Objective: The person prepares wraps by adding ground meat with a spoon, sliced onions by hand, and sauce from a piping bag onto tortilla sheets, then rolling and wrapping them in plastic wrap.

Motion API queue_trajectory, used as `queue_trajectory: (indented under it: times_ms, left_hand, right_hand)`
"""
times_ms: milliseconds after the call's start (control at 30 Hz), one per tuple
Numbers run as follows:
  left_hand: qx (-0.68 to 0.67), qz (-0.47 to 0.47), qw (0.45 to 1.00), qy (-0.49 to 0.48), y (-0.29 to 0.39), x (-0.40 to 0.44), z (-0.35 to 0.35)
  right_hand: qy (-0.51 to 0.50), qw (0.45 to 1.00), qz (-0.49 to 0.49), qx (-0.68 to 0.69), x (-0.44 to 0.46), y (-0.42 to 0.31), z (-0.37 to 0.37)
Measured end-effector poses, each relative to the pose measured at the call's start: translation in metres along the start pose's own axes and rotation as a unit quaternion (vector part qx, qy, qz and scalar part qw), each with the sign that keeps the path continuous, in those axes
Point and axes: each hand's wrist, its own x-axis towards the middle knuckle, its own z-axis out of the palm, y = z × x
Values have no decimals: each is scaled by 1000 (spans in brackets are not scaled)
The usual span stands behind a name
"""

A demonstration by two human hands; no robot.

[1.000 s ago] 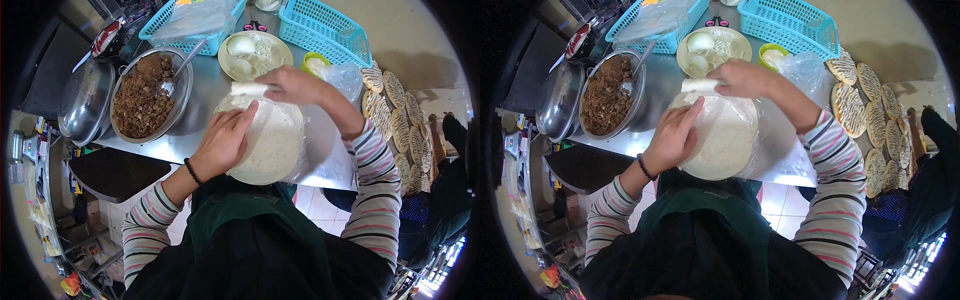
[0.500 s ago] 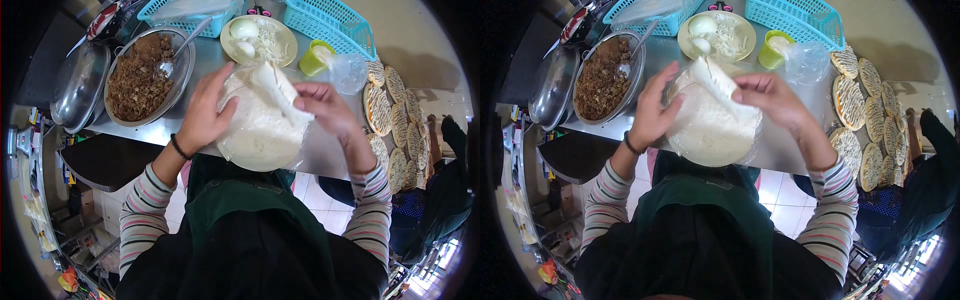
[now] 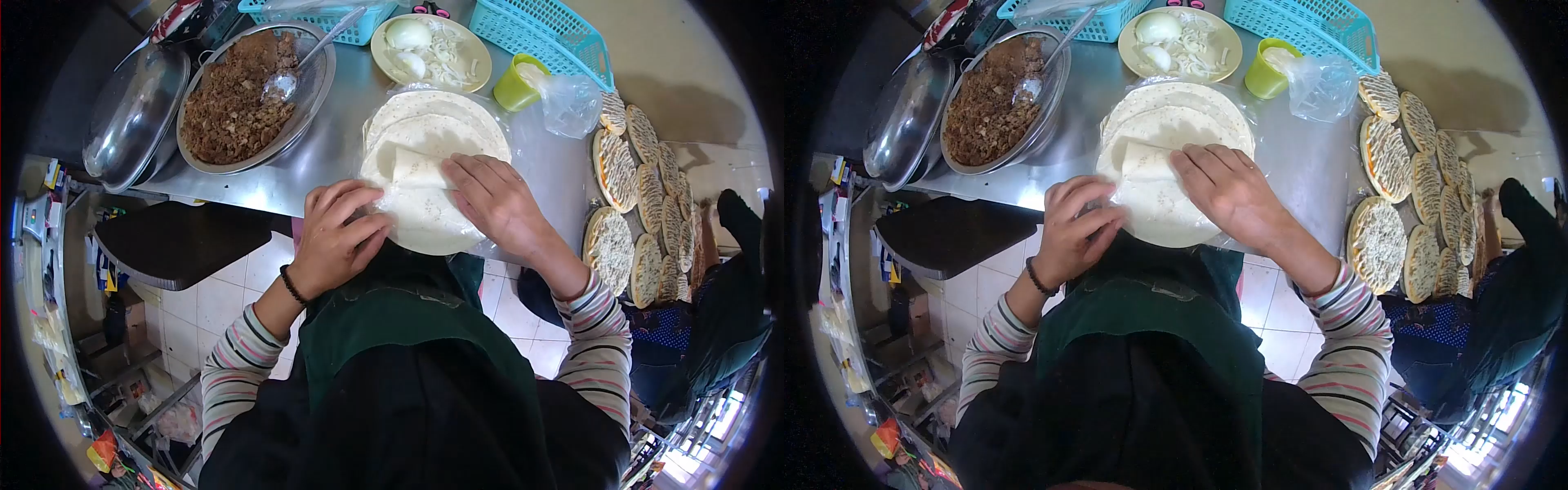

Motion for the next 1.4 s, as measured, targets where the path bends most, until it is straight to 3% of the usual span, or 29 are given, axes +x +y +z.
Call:
queue_trajectory:
  times_ms: [167,333,467,567,600,633,667,700,767,833,900,967,1033,1100,1167,1300,1400]
  left_hand:
    - [-4,5,998,64,6,13,-2]
    - [-37,-12,997,60,4,16,-1]
    - [-50,-20,996,71,-5,10,2]
    - [-88,-65,991,81,-6,10,3]
    - [-88,-64,991,81,-8,9,4]
    - [-133,-124,981,63,-12,8,4]
    - [-177,-183,966,46,-14,8,4]
    - [-177,-182,966,46,-13,11,5]
    - [-128,-76,963,227,-6,17,4]
    - [-76,-37,981,173,3,25,-8]
    - [80,16,997,-8,4,38,-12]
    - [32,-10,998,-51,-9,41,-6]
    - [-37,-14,994,-104,-20,41,-5]
    - [-34,-7,994,-102,-16,43,-7]
    - [-41,-14,993,-109,-17,43,-7]
    - [-54,-14,994,-97,-17,41,-6]
    - [-27,-4,997,-69,-12,34,-3]
  right_hand:
    - [21,999,9,29,-3,-8,4]
    - [12,992,28,124,-8,-14,-13]
    - [11,998,28,57,-19,-9,-11]
    - [33,989,45,137,-22,6,-10]
    - [33,967,98,231,-22,10,-9]
    - [34,934,151,322,-21,12,-8]
    - [34,934,152,321,-22,14,-7]
    - [25,921,173,347,-21,16,-6]
    - [16,908,194,372,-20,17,-6]
    - [31,924,165,343,-20,13,-5]
    - [34,935,138,326,-21,14,-7]
    - [38,944,113,307,-25,17,-7]
    - [109,907,207,350,-33,27,-7]
    - [113,886,227,388,-39,32,-12]
    - [58,935,121,329,-36,23,-19]
    - [-5,970,75,230,-24,12,-8]
    - [5,978,52,200,-21,12,-8]
